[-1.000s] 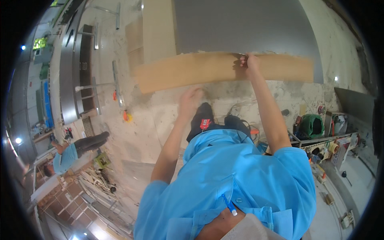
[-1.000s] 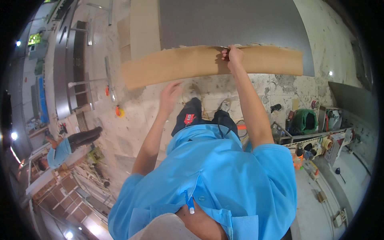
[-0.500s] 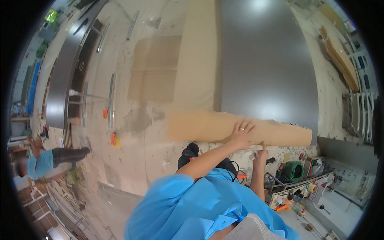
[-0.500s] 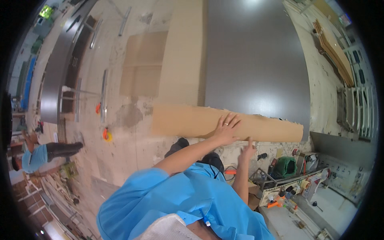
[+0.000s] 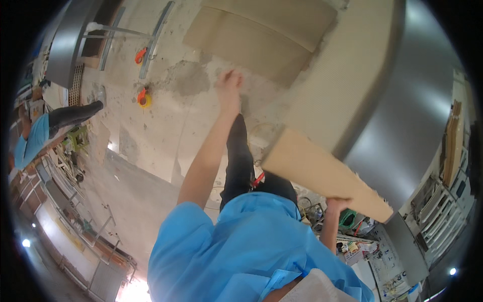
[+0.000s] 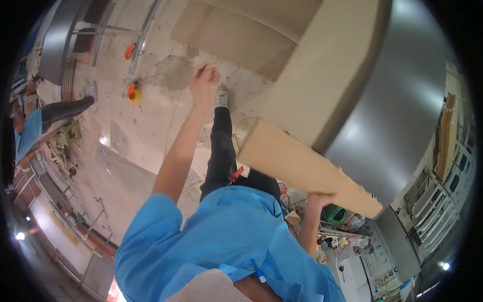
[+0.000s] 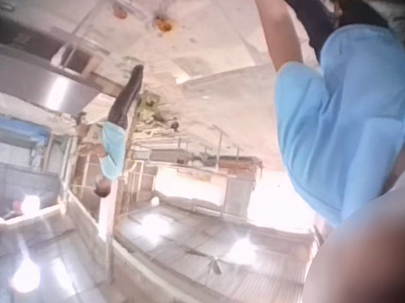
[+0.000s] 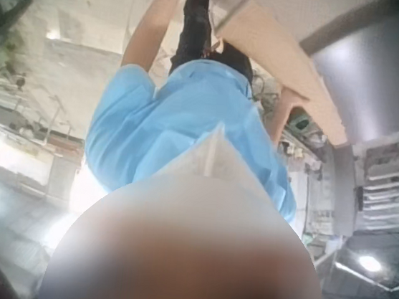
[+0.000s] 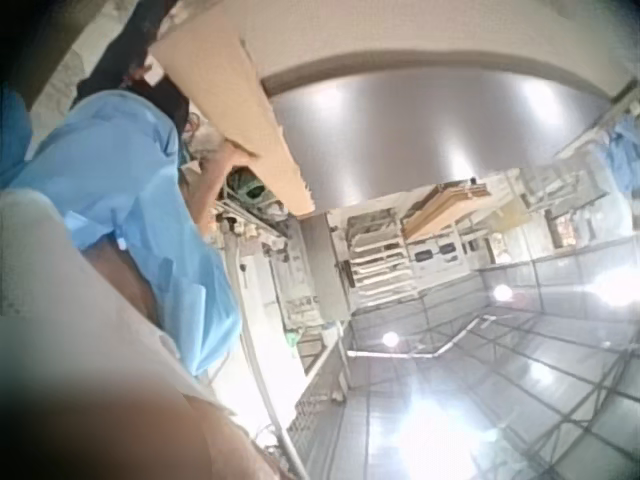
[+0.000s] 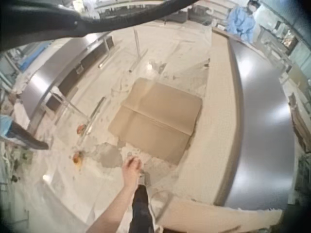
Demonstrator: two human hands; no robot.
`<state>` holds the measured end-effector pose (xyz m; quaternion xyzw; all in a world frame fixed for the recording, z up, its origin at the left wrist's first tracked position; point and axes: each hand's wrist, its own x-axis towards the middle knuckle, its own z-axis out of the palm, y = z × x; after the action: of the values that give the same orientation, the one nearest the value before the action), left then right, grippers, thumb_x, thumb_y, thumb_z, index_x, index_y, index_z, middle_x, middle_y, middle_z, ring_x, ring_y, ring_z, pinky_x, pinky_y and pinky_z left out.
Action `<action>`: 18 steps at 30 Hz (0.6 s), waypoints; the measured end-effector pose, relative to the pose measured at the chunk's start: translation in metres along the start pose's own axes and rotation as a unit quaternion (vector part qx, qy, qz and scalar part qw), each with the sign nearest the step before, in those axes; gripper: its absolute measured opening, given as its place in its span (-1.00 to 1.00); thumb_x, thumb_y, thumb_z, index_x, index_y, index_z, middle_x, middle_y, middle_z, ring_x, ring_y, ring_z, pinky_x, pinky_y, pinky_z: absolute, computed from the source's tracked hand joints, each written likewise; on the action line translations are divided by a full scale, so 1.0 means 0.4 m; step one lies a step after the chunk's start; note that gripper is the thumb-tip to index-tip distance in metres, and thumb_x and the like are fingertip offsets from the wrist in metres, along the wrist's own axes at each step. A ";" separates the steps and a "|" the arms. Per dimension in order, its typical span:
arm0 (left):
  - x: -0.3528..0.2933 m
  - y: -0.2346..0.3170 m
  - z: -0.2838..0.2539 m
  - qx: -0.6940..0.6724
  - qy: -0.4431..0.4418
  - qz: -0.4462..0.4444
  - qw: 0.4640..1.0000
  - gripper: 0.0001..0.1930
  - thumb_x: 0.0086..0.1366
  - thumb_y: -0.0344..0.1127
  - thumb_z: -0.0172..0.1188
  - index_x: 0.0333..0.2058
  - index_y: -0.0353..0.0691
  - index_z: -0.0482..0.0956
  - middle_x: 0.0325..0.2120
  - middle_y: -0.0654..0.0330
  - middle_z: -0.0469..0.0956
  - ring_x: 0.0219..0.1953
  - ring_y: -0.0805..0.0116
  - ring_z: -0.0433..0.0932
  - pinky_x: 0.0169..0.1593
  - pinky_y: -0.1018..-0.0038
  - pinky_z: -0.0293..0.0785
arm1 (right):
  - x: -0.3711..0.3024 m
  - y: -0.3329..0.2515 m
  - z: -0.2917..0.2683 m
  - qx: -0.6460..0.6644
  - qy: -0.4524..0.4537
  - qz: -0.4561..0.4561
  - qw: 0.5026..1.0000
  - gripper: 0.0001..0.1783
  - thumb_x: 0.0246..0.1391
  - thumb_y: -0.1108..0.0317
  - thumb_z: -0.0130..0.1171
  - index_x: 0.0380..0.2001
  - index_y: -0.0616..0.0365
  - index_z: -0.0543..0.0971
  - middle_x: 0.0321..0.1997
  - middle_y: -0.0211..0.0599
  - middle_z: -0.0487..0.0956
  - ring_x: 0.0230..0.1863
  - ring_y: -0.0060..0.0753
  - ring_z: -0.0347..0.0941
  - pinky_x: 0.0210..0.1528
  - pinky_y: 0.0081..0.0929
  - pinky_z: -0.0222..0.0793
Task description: The person assembles a curved table by placing a large cardboard sheet onto a metal tabletop, aligning it, and securing it with tape. They smooth the cardboard and apply tape along the edges to hold it in place.
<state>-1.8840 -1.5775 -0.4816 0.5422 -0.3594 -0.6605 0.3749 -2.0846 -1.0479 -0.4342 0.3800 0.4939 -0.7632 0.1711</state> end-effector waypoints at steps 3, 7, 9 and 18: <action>0.298 -0.217 -0.180 0.059 -0.028 -0.171 0.983 -0.77 0.39 -0.17 0.23 -0.18 -0.22 0.56 -0.35 0.25 0.60 -0.29 0.43 0.57 -0.17 0.48 0.52 | -0.007 -0.001 -0.012 0.003 0.126 -0.009 0.992 -0.36 0.19 -0.16 0.04 0.17 0.03 0.52 0.24 -0.28 0.55 0.27 -0.17 0.41 0.33 -0.01 0.30; 0.633 -0.684 -0.248 0.176 -0.059 -0.400 0.898 -0.69 0.31 -0.24 0.29 -0.04 -0.21 0.55 -0.31 0.23 0.62 -0.28 0.34 0.60 -0.20 0.41 0.55 | -0.042 -0.019 -0.053 -0.160 0.194 -0.051 0.967 -0.28 0.26 -0.34 -0.05 0.22 -0.05 0.49 0.24 -0.26 0.55 0.22 0.00 0.46 0.34 0.12 0.31; 0.738 -0.888 -0.295 0.622 -0.347 0.008 0.702 -0.63 0.25 -0.30 0.29 0.02 -0.22 0.54 -0.23 0.18 0.63 -0.17 0.28 0.60 -0.15 0.43 0.55 | -0.050 -0.044 -0.074 -0.141 0.288 -0.046 0.946 -0.22 0.28 -0.37 -0.11 0.31 -0.06 0.43 0.30 -0.22 0.50 0.27 0.03 0.40 0.34 0.13 0.31; 1.089 -1.410 -0.233 0.018 0.038 -0.443 0.896 -0.75 0.38 -0.24 0.17 -0.02 -0.13 0.50 -0.36 0.27 0.42 -0.38 0.38 0.39 -0.26 0.45 0.41 | -0.140 -0.058 -0.071 -0.031 0.248 -0.035 0.967 -0.56 0.31 0.05 0.10 -0.04 0.25 0.51 -0.02 -0.17 0.57 0.01 -0.22 0.49 0.07 -0.24 0.44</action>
<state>-1.9086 -1.7095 -1.1876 0.6767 -0.0795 -0.7305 0.0471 -2.0513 -1.0185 -0.3842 0.5345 0.5576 -0.6345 0.0277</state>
